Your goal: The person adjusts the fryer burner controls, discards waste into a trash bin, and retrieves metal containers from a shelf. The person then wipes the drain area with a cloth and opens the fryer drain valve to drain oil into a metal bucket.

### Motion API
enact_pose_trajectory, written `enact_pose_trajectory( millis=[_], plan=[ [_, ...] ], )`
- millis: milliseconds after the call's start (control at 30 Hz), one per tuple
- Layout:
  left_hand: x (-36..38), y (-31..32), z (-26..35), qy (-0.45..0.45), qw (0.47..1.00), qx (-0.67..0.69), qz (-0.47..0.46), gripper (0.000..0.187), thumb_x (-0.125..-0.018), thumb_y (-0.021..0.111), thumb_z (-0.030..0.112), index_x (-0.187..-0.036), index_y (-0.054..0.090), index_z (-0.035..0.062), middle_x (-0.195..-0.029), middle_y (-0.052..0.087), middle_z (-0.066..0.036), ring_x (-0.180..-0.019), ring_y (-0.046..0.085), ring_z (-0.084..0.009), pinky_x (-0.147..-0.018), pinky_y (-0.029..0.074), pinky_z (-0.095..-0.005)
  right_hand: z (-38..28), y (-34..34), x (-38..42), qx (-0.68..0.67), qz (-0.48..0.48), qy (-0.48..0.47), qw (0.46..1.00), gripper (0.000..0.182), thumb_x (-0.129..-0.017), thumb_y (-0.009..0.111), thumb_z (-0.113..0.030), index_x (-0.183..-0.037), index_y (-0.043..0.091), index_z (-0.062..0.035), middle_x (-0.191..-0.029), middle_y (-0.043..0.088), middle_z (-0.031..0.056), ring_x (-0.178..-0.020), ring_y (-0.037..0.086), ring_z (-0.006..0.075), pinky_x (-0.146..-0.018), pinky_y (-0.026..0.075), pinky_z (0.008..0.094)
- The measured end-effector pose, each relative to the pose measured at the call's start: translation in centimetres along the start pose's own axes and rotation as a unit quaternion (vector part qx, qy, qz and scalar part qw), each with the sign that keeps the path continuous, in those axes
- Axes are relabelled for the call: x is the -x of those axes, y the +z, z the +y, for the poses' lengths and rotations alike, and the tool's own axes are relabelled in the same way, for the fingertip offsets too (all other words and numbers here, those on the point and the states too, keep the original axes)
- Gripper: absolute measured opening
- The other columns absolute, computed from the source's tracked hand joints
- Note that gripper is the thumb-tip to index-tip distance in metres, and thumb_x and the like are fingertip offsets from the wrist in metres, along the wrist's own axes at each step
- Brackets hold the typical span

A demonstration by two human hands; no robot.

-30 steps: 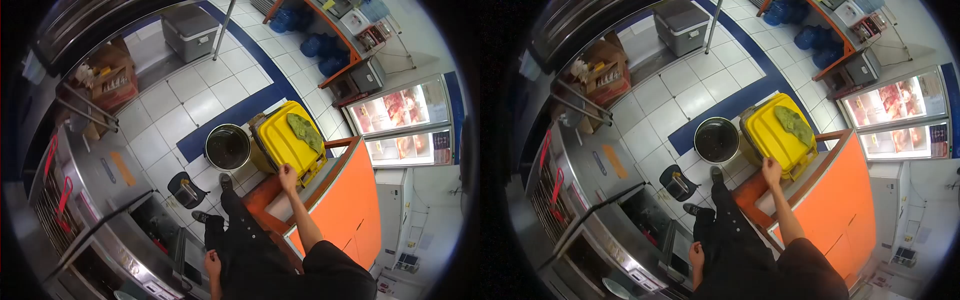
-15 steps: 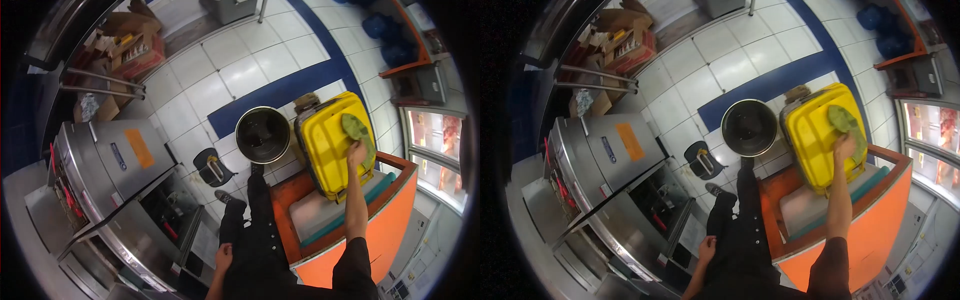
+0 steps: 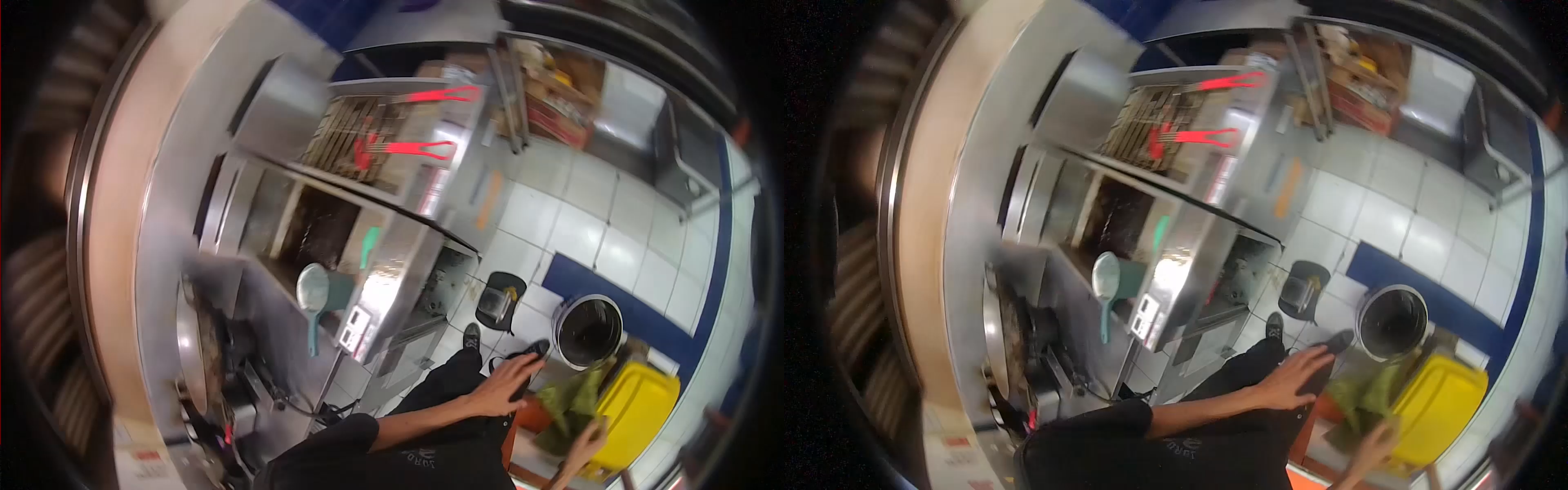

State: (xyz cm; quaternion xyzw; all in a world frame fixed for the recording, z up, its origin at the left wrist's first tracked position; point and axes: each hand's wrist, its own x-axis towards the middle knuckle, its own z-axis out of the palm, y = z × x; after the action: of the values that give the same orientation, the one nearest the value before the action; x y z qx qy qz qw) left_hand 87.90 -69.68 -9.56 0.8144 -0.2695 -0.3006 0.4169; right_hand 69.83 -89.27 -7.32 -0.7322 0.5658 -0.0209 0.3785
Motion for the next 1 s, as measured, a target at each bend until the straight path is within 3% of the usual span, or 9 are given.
enact_pose_trajectory(
  millis=[200, 300, 367, 433, 500, 567, 733, 900, 1000],
  plan=[
    [1.8, -5.8, -1.5, 0.038, 0.986, -0.067, -0.148, 0.052, -0.077, 0.072, 0.019, -0.124, 0.054, 0.0068, -0.14, 0.043, -0.014, -0.14, 0.03, -0.0315, -0.116, 0.008, -0.0605, -11.3, 3.8, 8.3, -0.028, -0.119, -0.132, 0.984, 0.039, -0.092, 0.063, -0.012, -0.124, 0.053, 0.006, -0.117, 0.058, 0.0185, -0.115, 0.052, 0.0267, -0.103, 0.036, 0.037],
    [4.6, -9.2, -2.5, -0.092, 0.984, 0.093, -0.12, 0.034, -0.088, 0.064, 0.029, -0.105, 0.06, 0.0011, -0.083, 0.064, -0.021, -0.086, 0.064, -0.0377, -0.081, 0.049, -0.0485, -10.4, 5.2, 5.3, -0.077, -0.212, -0.162, 0.961, 0.035, -0.09, 0.064, -0.01, -0.119, 0.054, 0.0064, -0.112, 0.058, 0.0174, -0.107, 0.053, 0.0238, -0.097, 0.04, 0.0362],
    [6.6, -8.7, -3.3, -0.016, 0.995, 0.098, -0.032, 0.036, -0.092, 0.06, 0.034, -0.102, 0.059, -0.0008, -0.064, 0.058, -0.022, -0.067, 0.061, -0.0425, -0.062, 0.046, -0.0482, -8.6, 9.1, 5.1, -0.052, -0.129, -0.191, 0.972, 0.036, -0.091, 0.063, -0.013, -0.118, 0.053, 0.008, -0.109, 0.058, 0.0164, -0.109, 0.053, 0.0269, -0.095, 0.041, 0.0389],
    [7.0, -8.7, -3.5, -0.004, 0.99, 0.141, -0.004, 0.036, -0.091, 0.06, 0.035, -0.1, 0.059, -0.0003, -0.069, 0.06, -0.023, -0.07, 0.061, -0.0433, -0.064, 0.047, -0.0486, -5.1, 14.1, 4.6, 0.116, 0.216, -0.356, 0.902, 0.032, -0.09, 0.062, -0.016, -0.113, 0.055, 0.0052, -0.094, 0.059, 0.0109, -0.086, 0.053, 0.0197, -0.082, 0.046, 0.034],
    [7.2, -7.7, -4.5, -0.015, 0.985, 0.173, -0.005, 0.038, -0.092, 0.06, 0.035, -0.099, 0.058, -0.0022, -0.075, 0.061, -0.026, -0.073, 0.061, -0.0433, -0.063, 0.046, -0.0489, -4.0, 15.8, 5.5, -0.034, -0.15, -0.096, 0.983, 0.038, -0.092, 0.06, -0.024, -0.117, 0.055, 0.0038, -0.105, 0.061, 0.0131, -0.094, 0.058, 0.0229, -0.087, 0.047, 0.036],
    [7.4, -8.5, -4.6, -0.019, 0.971, 0.229, -0.071, 0.036, -0.092, 0.06, 0.032, -0.1, 0.057, -0.0028, -0.077, 0.06, -0.025, -0.071, 0.059, -0.0427, -0.062, 0.043, -0.0477, -0.7, 18.6, 8.1, -0.459, -0.264, 0.259, 0.808, 0.04, -0.092, 0.059, -0.028, -0.12, 0.056, 0.0013, -0.113, 0.063, 0.0145, -0.101, 0.061, 0.0268, -0.089, 0.048, 0.0394],
    [7.0, -16.3, -0.7, 0.09, 0.882, 0.216, -0.409, 0.044, -0.089, 0.063, 0.038, -0.096, 0.059, -0.0057, -0.078, 0.062, -0.016, -0.075, 0.063, -0.0223, -0.064, 0.045, -0.041, -3.4, 12.9, 10.0, -0.406, -0.352, 0.244, 0.807, 0.04, -0.091, 0.059, -0.027, -0.121, 0.056, -0.0003, -0.115, 0.063, 0.0138, -0.103, 0.061, 0.0271, -0.09, 0.048, 0.0403],
    [8.1, -21.2, 0.7, 0.08, 0.861, 0.378, -0.332, 0.054, -0.09, 0.063, 0.044, -0.121, 0.058, -0.001, -0.108, 0.063, -0.006, -0.096, 0.059, -0.013, -0.079, 0.048, -0.0291, -7.8, 7.9, 8.1, -0.334, -0.394, 0.096, 0.851, 0.04, -0.09, 0.059, -0.025, -0.122, 0.056, -0.0019, -0.118, 0.062, 0.0131, -0.105, 0.061, 0.0274, -0.09, 0.049, 0.0412],
    [8.9, -22.0, -2.6, -0.015, 0.722, 0.64, -0.263, 0.043, -0.094, 0.06, 0.038, -0.119, 0.06, 0.0018, -0.12, 0.061, -0.006, -0.098, 0.059, -0.0151, -0.084, 0.048, -0.0296, -9.8, 10.1, 8.7, -0.351, -0.433, 0.092, 0.825, 0.037, -0.091, 0.058, -0.024, -0.121, 0.057, -0.0029, -0.119, 0.062, 0.0121, -0.107, 0.061, 0.0269, -0.092, 0.049, 0.041]
  ],
)
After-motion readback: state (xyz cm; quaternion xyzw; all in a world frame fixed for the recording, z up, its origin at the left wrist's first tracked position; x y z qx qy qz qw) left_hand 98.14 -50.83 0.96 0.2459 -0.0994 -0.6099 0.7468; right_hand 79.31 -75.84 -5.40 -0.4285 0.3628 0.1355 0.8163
